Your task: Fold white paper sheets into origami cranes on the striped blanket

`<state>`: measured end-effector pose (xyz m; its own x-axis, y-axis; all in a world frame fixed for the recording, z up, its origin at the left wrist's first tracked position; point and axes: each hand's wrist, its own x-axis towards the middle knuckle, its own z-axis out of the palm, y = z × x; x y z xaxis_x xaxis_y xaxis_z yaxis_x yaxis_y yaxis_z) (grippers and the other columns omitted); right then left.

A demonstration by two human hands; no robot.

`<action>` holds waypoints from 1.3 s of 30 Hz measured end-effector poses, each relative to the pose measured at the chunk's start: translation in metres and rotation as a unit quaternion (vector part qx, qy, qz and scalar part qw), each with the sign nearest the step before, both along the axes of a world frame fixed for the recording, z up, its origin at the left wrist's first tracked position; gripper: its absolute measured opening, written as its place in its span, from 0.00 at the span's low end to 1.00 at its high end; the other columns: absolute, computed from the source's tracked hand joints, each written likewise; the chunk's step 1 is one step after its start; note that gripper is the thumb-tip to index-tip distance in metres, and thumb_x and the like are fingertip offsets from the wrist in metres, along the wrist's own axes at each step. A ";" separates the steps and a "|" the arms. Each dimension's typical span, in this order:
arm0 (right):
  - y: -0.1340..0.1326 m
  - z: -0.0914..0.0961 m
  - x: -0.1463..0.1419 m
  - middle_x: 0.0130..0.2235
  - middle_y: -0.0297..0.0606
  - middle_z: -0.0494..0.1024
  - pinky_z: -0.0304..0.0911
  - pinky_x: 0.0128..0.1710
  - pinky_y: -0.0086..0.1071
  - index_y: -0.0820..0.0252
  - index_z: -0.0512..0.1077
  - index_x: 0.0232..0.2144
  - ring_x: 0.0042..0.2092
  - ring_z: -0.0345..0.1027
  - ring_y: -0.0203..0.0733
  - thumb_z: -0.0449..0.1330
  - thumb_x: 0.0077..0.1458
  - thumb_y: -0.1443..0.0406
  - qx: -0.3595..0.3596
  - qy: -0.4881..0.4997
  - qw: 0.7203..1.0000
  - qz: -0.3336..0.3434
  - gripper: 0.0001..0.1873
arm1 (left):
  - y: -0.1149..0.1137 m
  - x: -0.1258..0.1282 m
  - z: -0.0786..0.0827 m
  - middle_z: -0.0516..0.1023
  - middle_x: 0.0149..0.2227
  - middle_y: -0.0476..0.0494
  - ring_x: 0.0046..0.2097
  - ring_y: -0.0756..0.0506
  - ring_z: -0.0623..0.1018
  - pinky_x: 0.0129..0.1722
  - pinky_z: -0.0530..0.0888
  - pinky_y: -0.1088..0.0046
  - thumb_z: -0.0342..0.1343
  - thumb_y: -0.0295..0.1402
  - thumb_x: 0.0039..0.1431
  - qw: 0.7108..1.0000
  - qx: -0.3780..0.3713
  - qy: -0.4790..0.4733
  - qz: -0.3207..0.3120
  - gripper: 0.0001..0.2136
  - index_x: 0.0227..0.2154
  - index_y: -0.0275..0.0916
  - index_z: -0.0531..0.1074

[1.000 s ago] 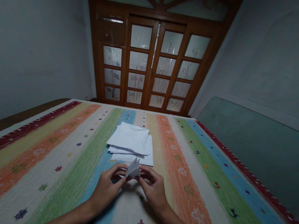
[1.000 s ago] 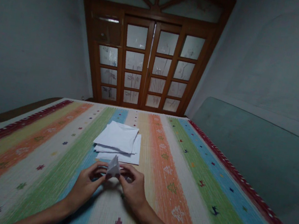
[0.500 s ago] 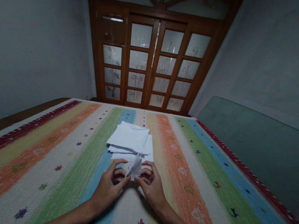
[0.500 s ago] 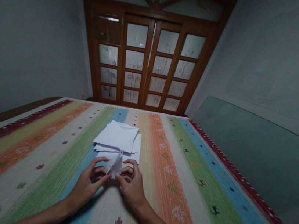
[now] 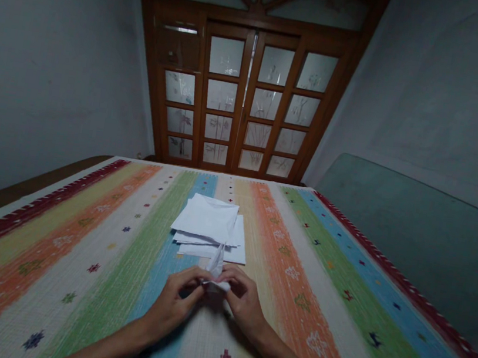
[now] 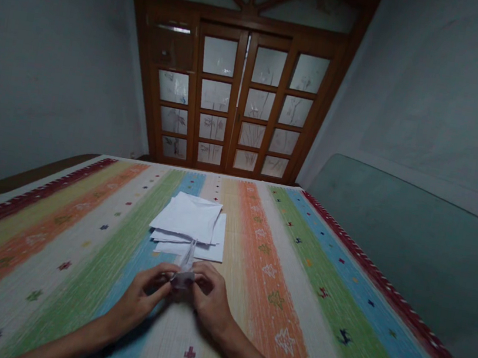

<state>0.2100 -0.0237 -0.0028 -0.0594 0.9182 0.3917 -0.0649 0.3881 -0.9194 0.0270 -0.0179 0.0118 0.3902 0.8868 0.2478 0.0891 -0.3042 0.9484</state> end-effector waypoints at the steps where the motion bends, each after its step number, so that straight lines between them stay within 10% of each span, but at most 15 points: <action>1: 0.000 0.001 0.001 0.38 0.40 0.78 0.69 0.44 0.35 0.56 0.79 0.29 0.43 0.73 0.45 0.64 0.53 0.65 0.003 -0.003 1.000 -0.005 0.03 | 0.000 0.000 0.001 0.82 0.39 0.42 0.39 0.44 0.81 0.41 0.77 0.71 0.56 0.38 0.63 1.000 0.001 0.004 -0.001 0.11 0.42 0.39 0.78; 11: -0.001 0.007 0.002 0.32 0.36 0.77 0.65 0.30 0.29 0.57 0.77 0.31 0.31 0.70 0.40 0.62 0.50 0.65 -0.059 0.003 0.998 -0.016 0.05 | 0.001 0.003 0.004 0.78 0.31 0.46 0.32 0.46 0.78 0.33 0.74 0.74 0.57 0.41 0.62 0.996 -0.072 -0.036 -0.029 0.12 0.39 0.37 0.77; 39: -0.003 0.000 -0.005 0.30 0.33 0.77 0.61 0.23 0.25 0.58 0.71 0.30 0.25 0.67 0.35 0.61 0.46 0.68 -0.078 -0.023 0.995 -0.049 0.05 | 0.003 0.000 0.006 0.77 0.34 0.42 0.34 0.46 0.76 0.31 0.72 0.75 0.56 0.39 0.63 0.999 0.021 0.040 0.002 0.12 0.38 0.41 0.83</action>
<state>0.2052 -0.0263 -0.0023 0.0192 0.9700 0.2423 0.0090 0.2421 -0.9702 0.0267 -0.0148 0.0178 0.4061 0.8779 0.2535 0.1658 -0.3436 0.9243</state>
